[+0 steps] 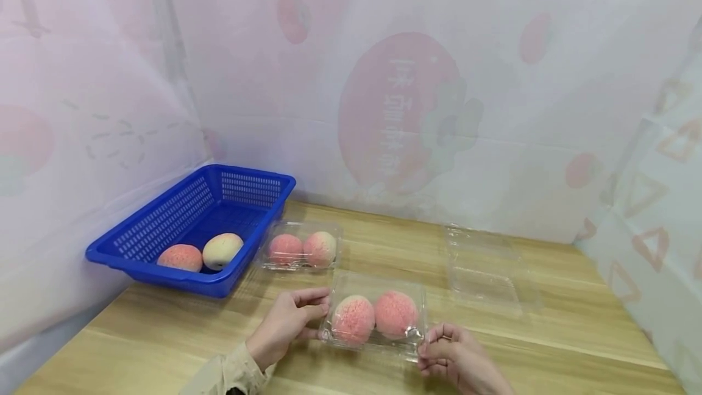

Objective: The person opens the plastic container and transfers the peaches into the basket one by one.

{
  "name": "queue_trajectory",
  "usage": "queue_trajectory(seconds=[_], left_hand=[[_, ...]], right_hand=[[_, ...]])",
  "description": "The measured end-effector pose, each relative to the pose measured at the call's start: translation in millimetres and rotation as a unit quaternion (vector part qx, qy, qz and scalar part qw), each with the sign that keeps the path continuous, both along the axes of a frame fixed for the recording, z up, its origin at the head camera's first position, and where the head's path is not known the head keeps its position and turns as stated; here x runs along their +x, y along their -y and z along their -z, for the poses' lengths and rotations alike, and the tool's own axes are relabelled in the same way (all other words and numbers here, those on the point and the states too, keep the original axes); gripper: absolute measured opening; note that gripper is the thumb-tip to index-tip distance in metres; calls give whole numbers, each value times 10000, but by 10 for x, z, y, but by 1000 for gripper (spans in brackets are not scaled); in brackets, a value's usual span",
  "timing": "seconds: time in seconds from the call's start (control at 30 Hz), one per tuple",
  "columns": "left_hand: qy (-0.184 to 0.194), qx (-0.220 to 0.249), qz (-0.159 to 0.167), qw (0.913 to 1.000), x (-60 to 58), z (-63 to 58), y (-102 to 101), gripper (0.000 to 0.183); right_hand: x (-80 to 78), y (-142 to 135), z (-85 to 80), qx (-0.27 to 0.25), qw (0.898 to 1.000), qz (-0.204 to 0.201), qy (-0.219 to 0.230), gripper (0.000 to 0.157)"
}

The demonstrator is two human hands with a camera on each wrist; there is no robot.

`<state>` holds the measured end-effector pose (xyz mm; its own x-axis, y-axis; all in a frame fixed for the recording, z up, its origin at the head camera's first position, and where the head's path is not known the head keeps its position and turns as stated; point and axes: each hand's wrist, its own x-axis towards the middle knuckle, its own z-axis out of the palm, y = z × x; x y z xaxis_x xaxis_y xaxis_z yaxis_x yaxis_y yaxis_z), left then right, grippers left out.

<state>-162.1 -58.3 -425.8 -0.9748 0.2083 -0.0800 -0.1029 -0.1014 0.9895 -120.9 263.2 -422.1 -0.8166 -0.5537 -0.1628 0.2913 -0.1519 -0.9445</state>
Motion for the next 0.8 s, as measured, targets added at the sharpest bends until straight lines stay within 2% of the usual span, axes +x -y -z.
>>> queue_trajectory(seconds=[0.27,0.6,0.8], left_hand=[[36,-57,-51,10000,28,25,1,39],[-14,-81,-94,9999,-11,-38,-3,37],[-44,-68,-104,9999,-5,-14,-5,37]], right_hand=[[16,23,68,-82,9993,169,330,9],[-21,31,45,-151,9993,171,279,12],[6,47,54,-175,9989,314,314,12]])
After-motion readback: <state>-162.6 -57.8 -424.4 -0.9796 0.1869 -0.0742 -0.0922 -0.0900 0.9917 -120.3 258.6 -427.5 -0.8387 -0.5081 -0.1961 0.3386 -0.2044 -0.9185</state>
